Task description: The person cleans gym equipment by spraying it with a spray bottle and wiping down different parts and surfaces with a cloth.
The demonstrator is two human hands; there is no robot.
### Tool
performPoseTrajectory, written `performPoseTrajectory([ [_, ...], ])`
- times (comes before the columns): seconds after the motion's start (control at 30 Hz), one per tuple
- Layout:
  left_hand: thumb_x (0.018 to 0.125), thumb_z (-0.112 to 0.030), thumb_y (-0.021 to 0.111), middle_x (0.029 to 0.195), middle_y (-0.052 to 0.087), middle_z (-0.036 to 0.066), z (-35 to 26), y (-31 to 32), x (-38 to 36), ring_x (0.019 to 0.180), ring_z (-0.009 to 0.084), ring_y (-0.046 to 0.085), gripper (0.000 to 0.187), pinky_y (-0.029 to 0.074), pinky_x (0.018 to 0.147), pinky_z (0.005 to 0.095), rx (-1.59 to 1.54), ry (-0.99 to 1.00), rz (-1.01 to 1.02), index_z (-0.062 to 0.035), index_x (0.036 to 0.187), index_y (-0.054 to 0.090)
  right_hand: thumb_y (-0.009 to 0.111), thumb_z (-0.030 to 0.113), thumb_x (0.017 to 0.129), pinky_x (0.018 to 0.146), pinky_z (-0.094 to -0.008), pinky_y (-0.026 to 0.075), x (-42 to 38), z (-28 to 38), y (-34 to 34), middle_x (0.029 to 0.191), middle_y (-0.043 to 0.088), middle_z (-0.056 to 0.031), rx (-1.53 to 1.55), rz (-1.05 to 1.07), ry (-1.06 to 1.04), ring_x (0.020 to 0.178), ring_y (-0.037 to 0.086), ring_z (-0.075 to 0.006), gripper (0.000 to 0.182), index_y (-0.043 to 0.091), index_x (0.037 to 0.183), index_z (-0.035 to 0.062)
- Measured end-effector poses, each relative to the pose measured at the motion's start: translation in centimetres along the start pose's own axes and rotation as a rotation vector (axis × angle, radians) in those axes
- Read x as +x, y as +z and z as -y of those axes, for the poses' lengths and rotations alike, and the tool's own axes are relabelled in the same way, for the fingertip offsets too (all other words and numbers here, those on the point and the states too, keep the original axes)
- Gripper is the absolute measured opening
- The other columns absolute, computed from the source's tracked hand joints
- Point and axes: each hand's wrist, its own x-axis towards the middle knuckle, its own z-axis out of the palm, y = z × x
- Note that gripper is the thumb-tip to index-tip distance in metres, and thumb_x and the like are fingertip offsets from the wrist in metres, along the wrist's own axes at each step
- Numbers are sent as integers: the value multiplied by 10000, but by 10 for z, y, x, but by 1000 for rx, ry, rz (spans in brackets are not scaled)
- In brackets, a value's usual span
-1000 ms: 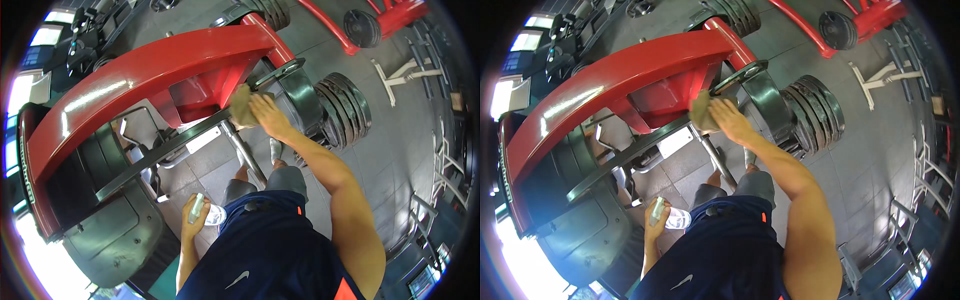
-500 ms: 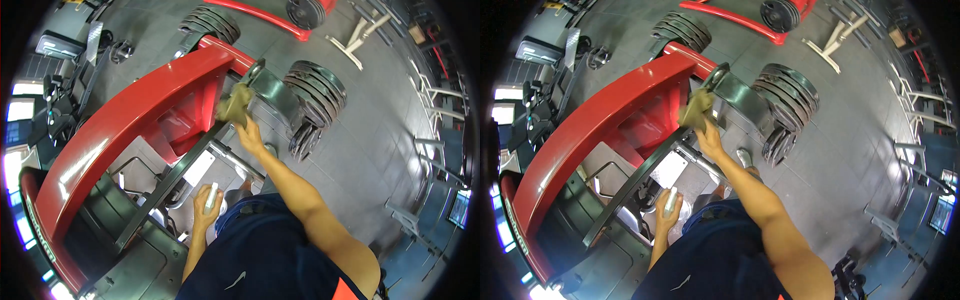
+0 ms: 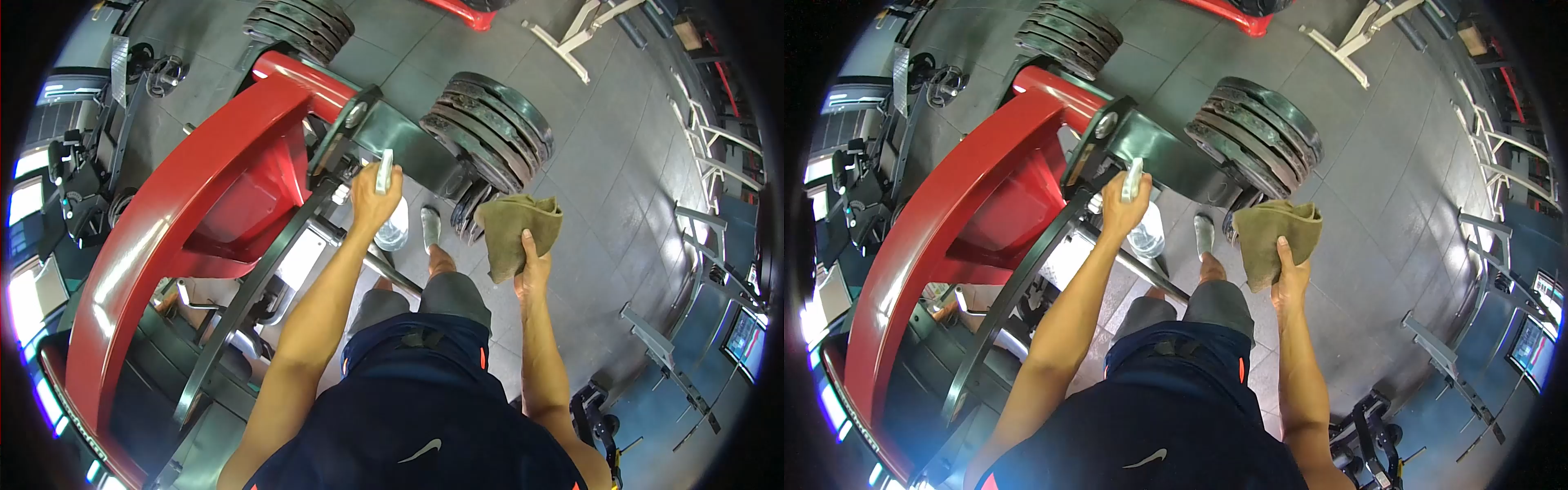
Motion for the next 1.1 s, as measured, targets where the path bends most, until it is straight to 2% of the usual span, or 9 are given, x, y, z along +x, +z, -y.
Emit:
performPoseTrajectory([
  [0.2, 878, -341, 642, 785, 670, 231, -15, 45, 3, 790, 440, 668, 362, 506, 723, 534, 216, -141, 188, 6, 784, 684, 713, 207, 943, 1012, -347, 452, 22, 7, -8, 1322, 596, -134, -48, -28, 2, 1181, 575, -217, 520, 520, 1357, -42],
  [0.33, 879, -348, 630, 800, 684, 252, -24, 61, -9, 770, 452, 670, 363, 520, 728, 540, 239, -58, 160, -7, 773, 696, 709, 221, 947, 997, -344, 454, 35, 6, -20, 1281, 626, -134, -125, -66, -4, 1151, 589, -207, 472, 568, 1312, -41],
  [0.5, 881, -336, 636, 835, 658, 231, 7, 79, -47, 796, 470, 649, 351, 501, 738, 557, 339, -106, 385, 7, 810, 674, 685, 246, 962, 959, -344, 475, 47, -6, -15, 1201, 670, -139, -345, -31, -122, 1090, 624, -197, 429, 605, 1263, -49],
  [0.67, 881, -292, 635, 891, 619, 217, 46, 51, -103, 843, 445, 635, 277, 499, 735, 531, 228, -17, 426, -17, 883, 667, 677, 218, 942, 956, -368, 490, 52, -39, 62, 1202, 666, -193, -524, 331, -327, 1116, 641, -276, 430, 592, 1281, -33],
  [0.73, 884, -265, 642, 895, 620, 207, 58, 27, -131, 824, 438, 632, 247, 501, 713, 523, 211, 8, 447, -18, 883, 652, 752, 267, 817, 1082, -540, 385, 62, -61, 134, 1384, 535, -236, -874, 424, -926, 1316, 480, -435, 543, 615, 1275, 9],
  [0.77, 887, -247, 646, 901, 622, 202, 63, 14, -144, 812, 434, 631, 229, 503, 700, 520, 210, 23, 464, -19, 882, 641, 709, 300, 831, 1126, -544, 317, 75, -64, 182, 1429, 488, -256, -899, 482, -1101, 1360, 422, -441, 598, 570, 1306, -37],
  [0.83, 896, -222, 647, 896, 624, 197, 79, -5, -160, 792, 426, 627, 204, 502, 683, 513, 194, 46, 492, -20, 876, 629, 659, 375, 834, 1195, -557, 188, 83, -54, 269, 1470, 462, -242, -1086, 423, -1044, 1444, 309, -408, 631, 607, 1261, -86],
  [0.9, 907, -207, 640, 876, 622, 195, 103, -24, -180, 776, 420, 621, 192, 499, 675, 503, 179, 17, 521, -20, 867, 626, 690, 376, 807, 1203, -586, 160, 91, -79, 306, 1520, 420, -224, -1039, 246, -974, 1467, 268, -410, 695, 580, 1299, -103],
  [1.1, 917, -194, 641, 842, 629, 187, 133, -59, -201, 775, 407, 630, 180, 503, 684, 476, 186, 66, 643, -24, 858, 648, 759, 342, 749, 1212, -604, 115, 34, -118, 274, 1553, 371, -232, -984, 197, -1001, 1487, 221, -427, 735, 576, 1311, -94],
])
